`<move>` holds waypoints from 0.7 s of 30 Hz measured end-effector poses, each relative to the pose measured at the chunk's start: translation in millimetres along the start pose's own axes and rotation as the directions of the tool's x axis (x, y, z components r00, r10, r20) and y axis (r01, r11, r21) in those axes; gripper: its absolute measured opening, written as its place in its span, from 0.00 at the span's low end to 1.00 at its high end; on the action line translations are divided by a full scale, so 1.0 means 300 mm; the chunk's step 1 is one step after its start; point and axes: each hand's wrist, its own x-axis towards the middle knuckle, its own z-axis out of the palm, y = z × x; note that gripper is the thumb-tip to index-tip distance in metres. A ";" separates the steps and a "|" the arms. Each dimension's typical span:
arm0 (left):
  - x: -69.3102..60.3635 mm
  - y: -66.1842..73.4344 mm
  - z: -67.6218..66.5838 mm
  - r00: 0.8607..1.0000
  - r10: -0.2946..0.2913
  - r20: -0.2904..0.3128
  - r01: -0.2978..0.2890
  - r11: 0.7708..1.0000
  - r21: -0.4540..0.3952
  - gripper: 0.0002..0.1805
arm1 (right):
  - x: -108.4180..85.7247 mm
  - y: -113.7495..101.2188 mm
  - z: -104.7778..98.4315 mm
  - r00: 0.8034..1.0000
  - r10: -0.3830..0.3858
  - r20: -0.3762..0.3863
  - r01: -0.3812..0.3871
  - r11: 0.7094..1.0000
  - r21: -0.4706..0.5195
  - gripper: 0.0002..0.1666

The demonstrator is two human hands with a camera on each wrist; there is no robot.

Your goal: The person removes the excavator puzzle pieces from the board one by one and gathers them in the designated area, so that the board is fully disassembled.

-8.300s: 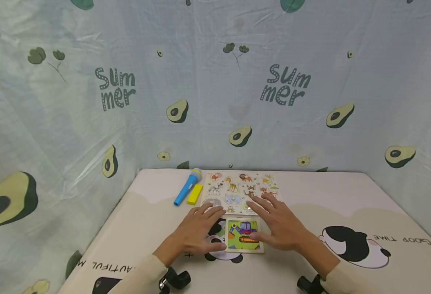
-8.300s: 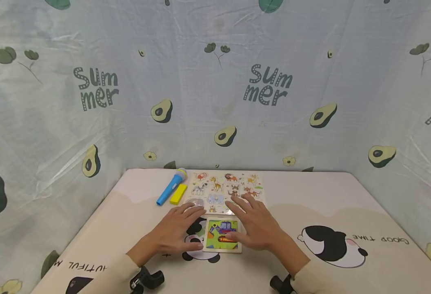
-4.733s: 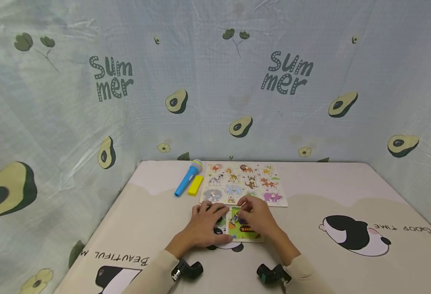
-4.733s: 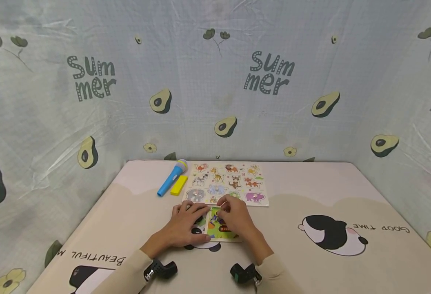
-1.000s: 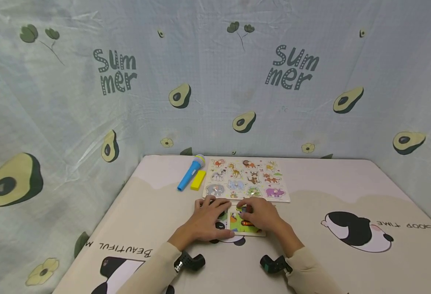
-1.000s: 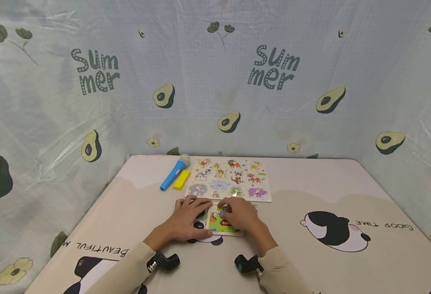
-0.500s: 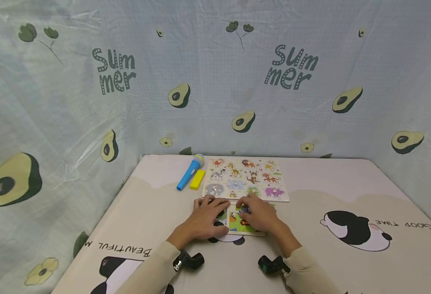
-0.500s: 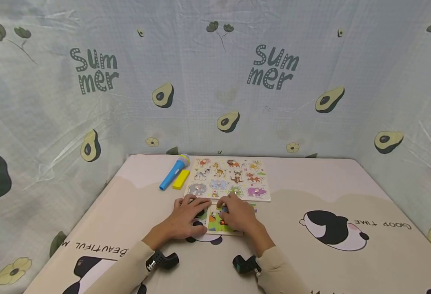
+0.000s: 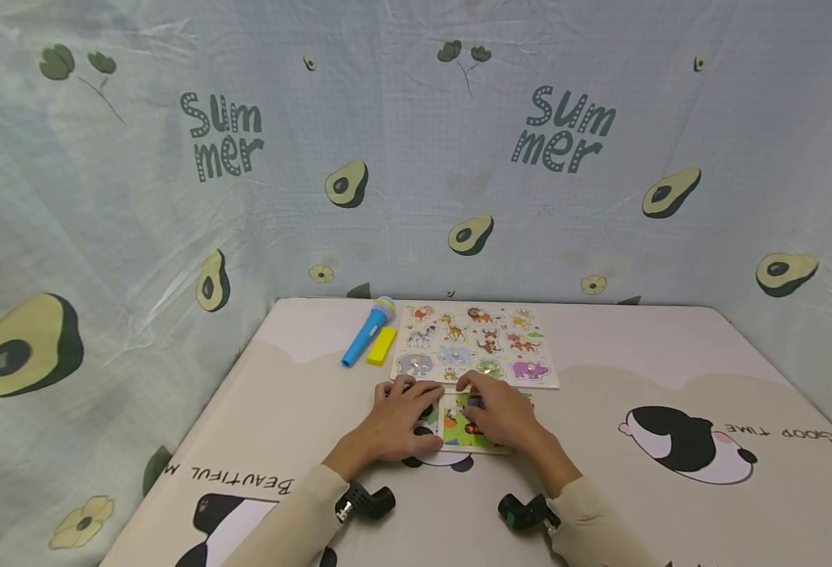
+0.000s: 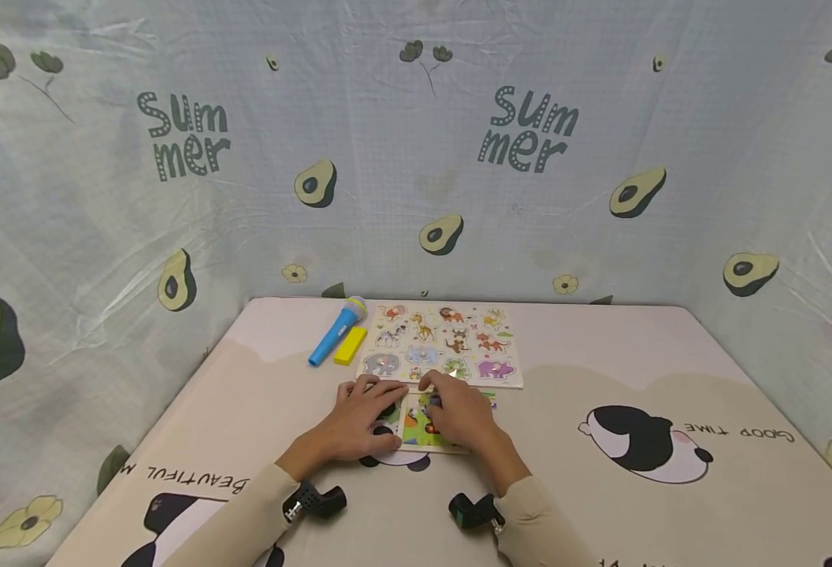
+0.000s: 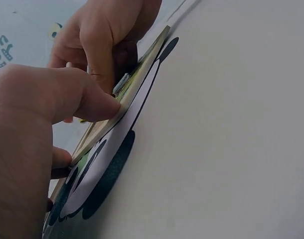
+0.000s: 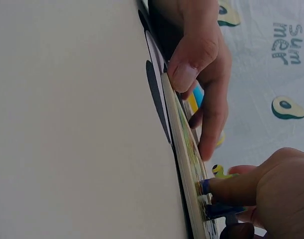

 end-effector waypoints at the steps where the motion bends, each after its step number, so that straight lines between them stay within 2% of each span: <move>1: 0.000 0.000 0.000 1.000 -0.001 0.000 0.001 1.000 0.001 0.45 | 0.000 -0.001 -0.001 1.000 -0.001 -0.010 0.001 1.000 0.013 0.14; 6: 0.000 -0.004 0.005 1.000 -0.004 0.000 0.004 1.000 0.009 0.45 | 0.000 0.004 -0.012 0.999 -0.003 -0.037 0.008 0.993 0.116 0.10; 12: -0.002 -0.004 0.003 1.000 -0.007 -0.001 0.007 1.000 0.002 0.45 | 0.006 0.038 -0.054 0.999 0.008 -0.033 0.000 0.966 0.258 0.09; 17: -0.006 -0.002 -0.001 1.000 -0.001 -0.011 0.001 1.000 -0.007 0.44 | 0.005 0.084 -0.107 0.998 0.006 -0.060 0.009 0.969 0.245 0.10; 21: -0.006 -0.004 0.002 1.000 0.004 -0.025 -0.005 1.000 -0.011 0.42 | -0.003 0.119 -0.147 0.998 0.039 -0.059 -0.025 0.976 0.217 0.07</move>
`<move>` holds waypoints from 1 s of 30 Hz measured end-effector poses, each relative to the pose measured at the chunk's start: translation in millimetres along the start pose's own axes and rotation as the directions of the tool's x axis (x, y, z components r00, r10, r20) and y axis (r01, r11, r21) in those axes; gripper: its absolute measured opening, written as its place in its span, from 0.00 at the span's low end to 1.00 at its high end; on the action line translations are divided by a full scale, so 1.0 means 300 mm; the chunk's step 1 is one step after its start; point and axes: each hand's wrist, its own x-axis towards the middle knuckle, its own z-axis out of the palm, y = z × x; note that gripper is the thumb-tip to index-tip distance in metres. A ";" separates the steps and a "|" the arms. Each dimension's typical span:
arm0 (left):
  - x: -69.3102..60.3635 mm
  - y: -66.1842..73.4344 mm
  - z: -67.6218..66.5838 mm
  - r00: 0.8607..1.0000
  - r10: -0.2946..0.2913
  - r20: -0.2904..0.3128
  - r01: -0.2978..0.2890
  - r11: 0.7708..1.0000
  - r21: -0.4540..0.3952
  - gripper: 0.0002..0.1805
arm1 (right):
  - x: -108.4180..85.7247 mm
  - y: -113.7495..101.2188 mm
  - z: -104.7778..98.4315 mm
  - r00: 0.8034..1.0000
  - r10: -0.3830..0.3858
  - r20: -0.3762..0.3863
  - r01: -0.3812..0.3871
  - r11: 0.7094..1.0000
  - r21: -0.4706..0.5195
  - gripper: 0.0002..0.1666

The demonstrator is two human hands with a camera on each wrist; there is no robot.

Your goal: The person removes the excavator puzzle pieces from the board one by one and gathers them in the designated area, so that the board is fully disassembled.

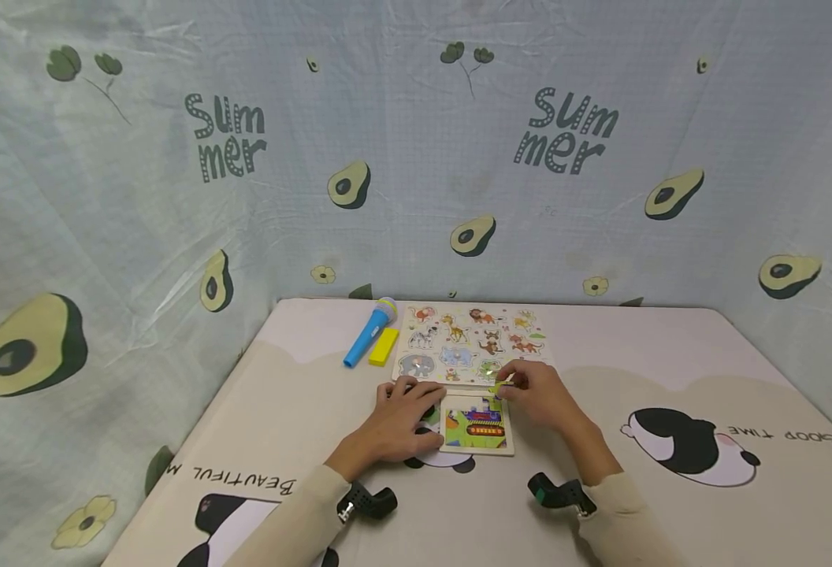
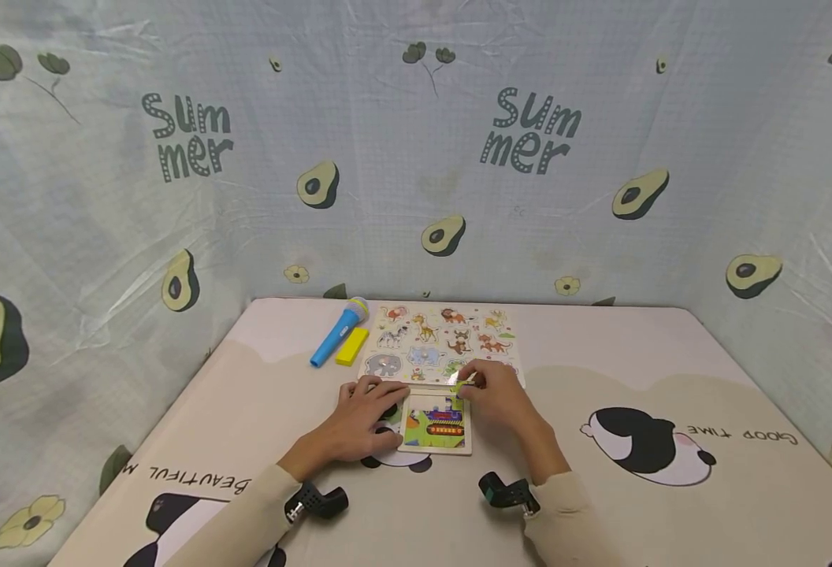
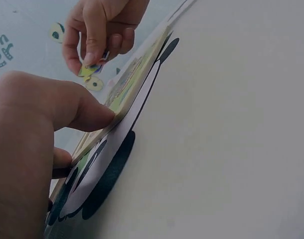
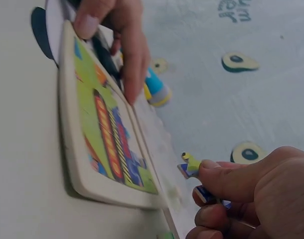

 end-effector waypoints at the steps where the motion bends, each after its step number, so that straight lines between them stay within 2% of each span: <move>1: 0.000 0.000 0.001 1.000 -0.001 -0.003 0.001 1.000 -0.001 0.41 | -0.001 0.007 -0.011 1.000 0.011 0.002 -0.011 1.000 0.003 0.06; 8: 0.003 0.003 0.000 0.999 -0.028 -0.017 0.028 1.000 -0.003 0.35 | -0.003 0.056 -0.069 0.995 0.094 0.021 -0.095 0.993 0.069 0.08; 15: 0.002 0.008 0.000 1.000 -0.024 -0.015 0.024 1.000 -0.005 0.34 | -0.016 0.112 -0.093 0.991 0.137 0.003 -0.137 0.990 0.030 0.09; 23: -0.010 0.009 0.013 0.999 -0.033 0.005 0.033 0.999 0.006 0.34 | -0.045 0.157 -0.120 0.975 0.219 0.020 -0.220 0.974 0.059 0.09; 30: -0.004 0.011 0.004 0.999 -0.031 -0.012 0.032 0.999 0.012 0.34 | -0.050 0.192 -0.153 0.970 0.241 0.041 -0.244 0.968 0.061 0.08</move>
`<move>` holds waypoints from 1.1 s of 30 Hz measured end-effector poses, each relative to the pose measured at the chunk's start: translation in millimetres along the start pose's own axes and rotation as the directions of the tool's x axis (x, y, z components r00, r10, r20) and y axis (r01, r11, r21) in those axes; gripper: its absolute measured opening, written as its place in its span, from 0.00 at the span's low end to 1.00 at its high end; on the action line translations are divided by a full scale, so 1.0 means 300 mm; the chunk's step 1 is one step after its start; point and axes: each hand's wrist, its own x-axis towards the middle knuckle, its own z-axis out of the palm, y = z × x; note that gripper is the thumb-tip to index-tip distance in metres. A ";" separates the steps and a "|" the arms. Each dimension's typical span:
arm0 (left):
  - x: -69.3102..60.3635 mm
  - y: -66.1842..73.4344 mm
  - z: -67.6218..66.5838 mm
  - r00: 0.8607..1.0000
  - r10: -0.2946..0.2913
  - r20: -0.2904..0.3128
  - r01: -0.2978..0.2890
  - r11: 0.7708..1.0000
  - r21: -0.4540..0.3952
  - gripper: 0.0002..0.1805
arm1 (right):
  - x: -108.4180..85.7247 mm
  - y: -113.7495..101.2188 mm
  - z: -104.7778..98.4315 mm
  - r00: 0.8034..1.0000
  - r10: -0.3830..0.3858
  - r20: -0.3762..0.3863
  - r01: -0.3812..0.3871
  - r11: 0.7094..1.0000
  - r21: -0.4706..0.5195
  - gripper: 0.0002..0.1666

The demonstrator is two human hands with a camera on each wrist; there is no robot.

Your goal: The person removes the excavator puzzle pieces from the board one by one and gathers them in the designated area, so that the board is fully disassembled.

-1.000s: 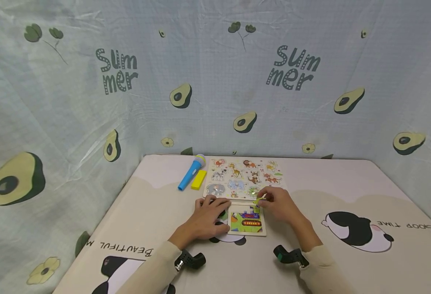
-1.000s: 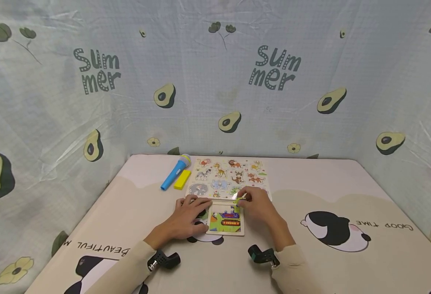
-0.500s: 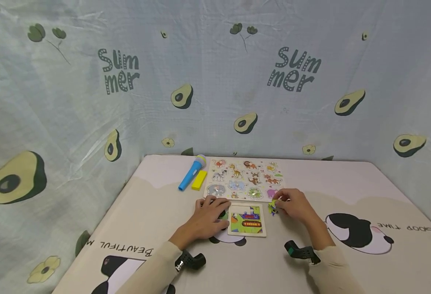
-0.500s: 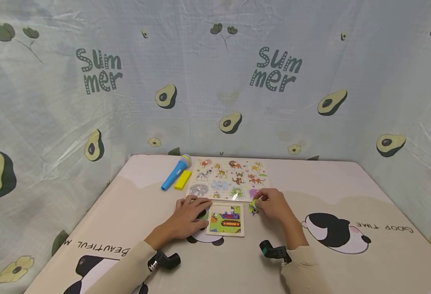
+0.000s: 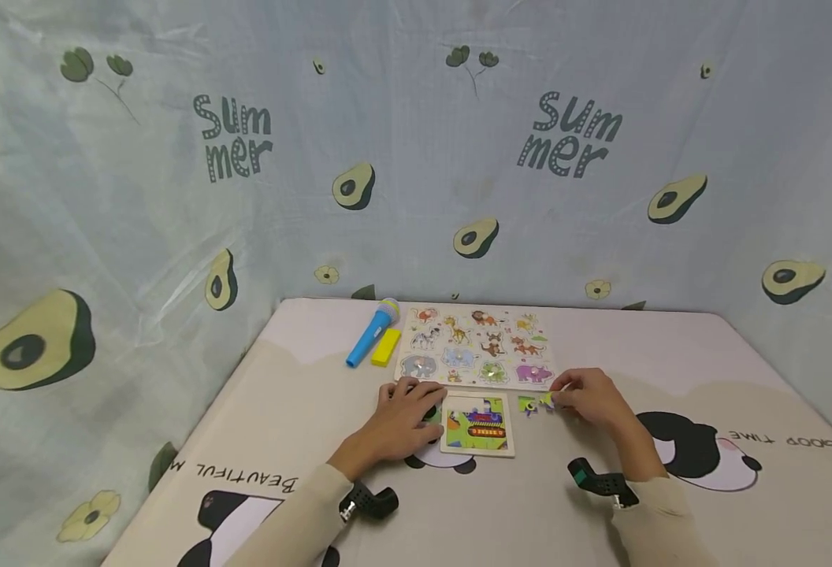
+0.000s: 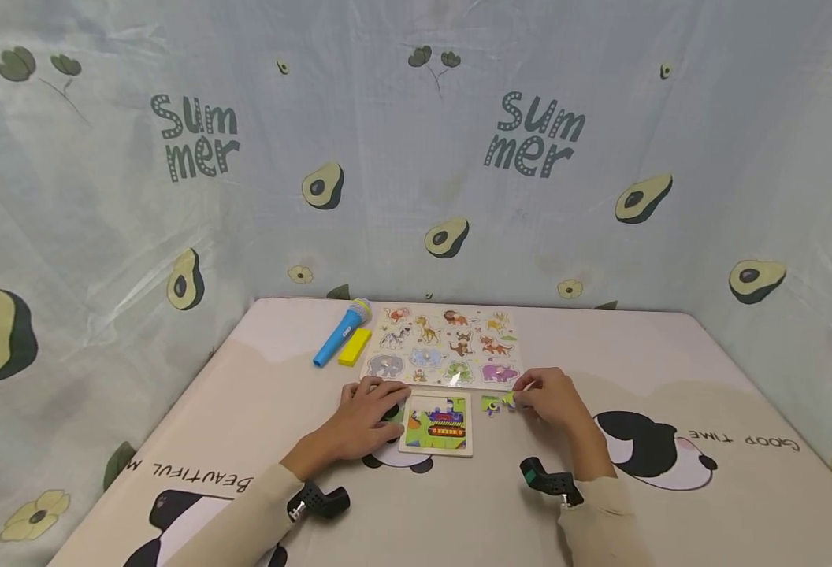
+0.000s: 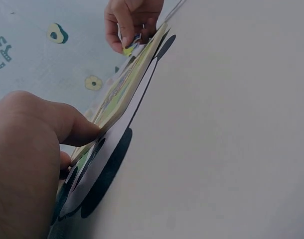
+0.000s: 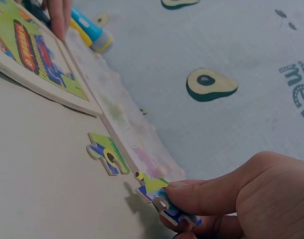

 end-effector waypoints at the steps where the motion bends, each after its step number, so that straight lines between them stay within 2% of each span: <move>1: 0.001 0.001 -0.001 1.000 0.001 0.002 -0.001 1.000 -0.003 0.34 | 0.001 0.005 -0.001 1.000 0.003 0.002 -0.003 1.000 -0.002 0.08; 6: 0.000 0.004 -0.001 1.000 0.001 0.016 -0.001 1.000 -0.009 0.34 | 0.001 0.024 0.010 1.000 -0.005 -0.002 0.005 0.999 -0.032 0.06; 17: -0.002 0.000 0.011 1.000 0.009 0.005 -0.009 1.000 -0.008 0.34 | -0.004 0.027 0.031 0.998 -0.028 -0.048 0.022 0.992 -0.120 0.05; 26: 0.002 0.003 -0.006 1.000 -0.005 0.002 0.005 1.000 0.006 0.34 | 0.000 0.017 0.035 0.995 -0.068 -0.075 0.059 0.992 -0.114 0.03; 33: 0.005 0.005 -0.012 1.000 -0.006 0.009 0.006 1.000 0.001 0.34 | 0.002 0.014 0.040 0.995 -0.068 -0.078 0.059 0.991 -0.116 0.05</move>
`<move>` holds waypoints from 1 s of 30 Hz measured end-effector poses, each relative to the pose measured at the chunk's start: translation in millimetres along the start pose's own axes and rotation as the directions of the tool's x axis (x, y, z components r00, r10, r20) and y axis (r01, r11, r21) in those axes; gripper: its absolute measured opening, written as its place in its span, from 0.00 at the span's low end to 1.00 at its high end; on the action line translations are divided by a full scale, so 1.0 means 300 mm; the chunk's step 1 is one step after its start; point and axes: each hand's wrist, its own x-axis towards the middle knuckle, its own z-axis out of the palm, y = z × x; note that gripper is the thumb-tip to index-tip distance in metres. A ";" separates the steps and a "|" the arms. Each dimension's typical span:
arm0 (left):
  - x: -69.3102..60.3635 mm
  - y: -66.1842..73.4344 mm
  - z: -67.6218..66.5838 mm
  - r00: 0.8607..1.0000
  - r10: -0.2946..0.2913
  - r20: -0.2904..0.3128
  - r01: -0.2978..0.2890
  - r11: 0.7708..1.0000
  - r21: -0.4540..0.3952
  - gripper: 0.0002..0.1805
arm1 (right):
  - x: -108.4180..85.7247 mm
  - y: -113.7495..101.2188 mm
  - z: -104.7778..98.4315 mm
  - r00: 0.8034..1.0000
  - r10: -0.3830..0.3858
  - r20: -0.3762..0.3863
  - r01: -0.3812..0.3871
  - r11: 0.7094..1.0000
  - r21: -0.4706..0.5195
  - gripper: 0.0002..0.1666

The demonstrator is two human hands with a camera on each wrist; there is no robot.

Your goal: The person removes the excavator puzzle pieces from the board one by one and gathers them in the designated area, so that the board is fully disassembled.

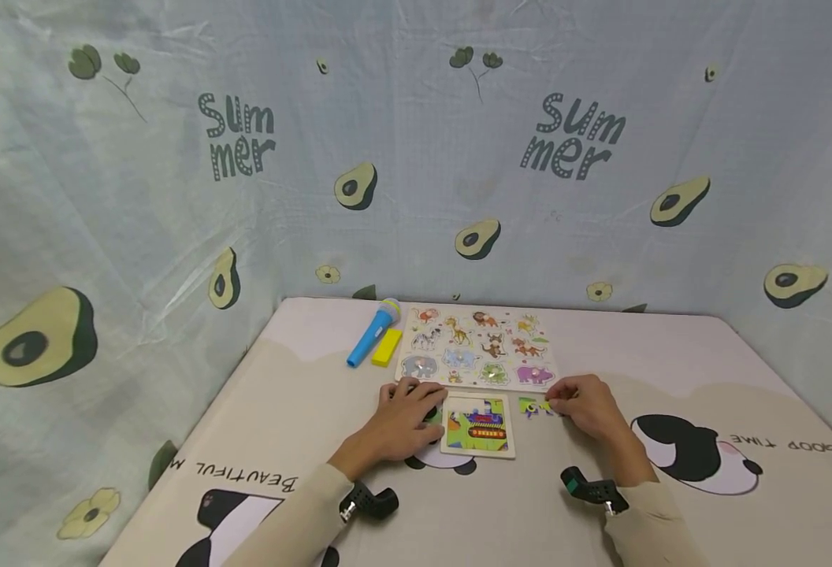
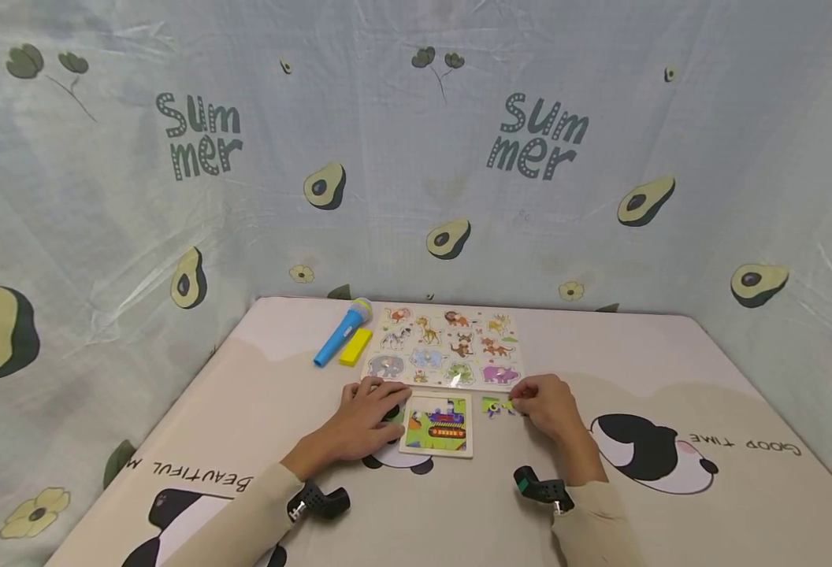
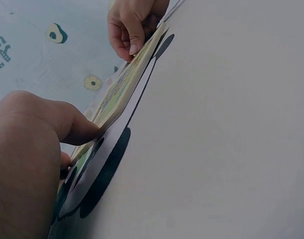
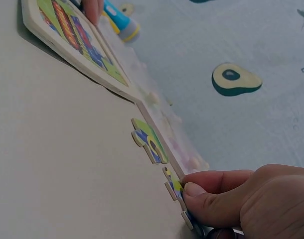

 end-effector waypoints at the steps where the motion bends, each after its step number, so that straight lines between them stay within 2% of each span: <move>1: 0.001 0.000 -0.001 1.000 0.001 -0.001 -0.001 1.000 0.001 0.34 | 0.000 -0.001 -0.001 1.000 -0.001 -0.003 0.001 1.000 0.000 0.05; 9: 0.002 0.000 0.003 1.000 -0.003 0.000 0.003 1.000 0.004 0.34 | -0.002 -0.009 0.003 0.999 0.031 -0.010 -0.031 0.999 0.021 0.05; 13: 0.000 -0.001 0.004 1.000 -0.003 0.003 0.003 1.000 0.012 0.34 | -0.002 -0.007 0.002 1.000 0.024 -0.017 -0.023 0.999 0.034 0.05; 18: 0.000 0.000 0.007 1.000 -0.002 0.007 0.002 1.000 0.010 0.34 | 0.000 -0.002 -0.003 0.998 -0.033 -0.063 0.034 0.999 0.013 0.06; 23: 0.005 0.000 0.009 1.000 0.000 0.005 0.000 1.000 0.011 0.34 | 0.004 -0.025 -0.006 0.989 -0.098 -0.112 0.099 0.995 0.003 0.07; 30: 0.002 0.000 0.004 1.000 -0.011 0.009 0.011 1.000 0.010 0.34 | 0.014 -0.075 0.027 0.980 -0.176 -0.089 0.177 0.984 0.005 0.05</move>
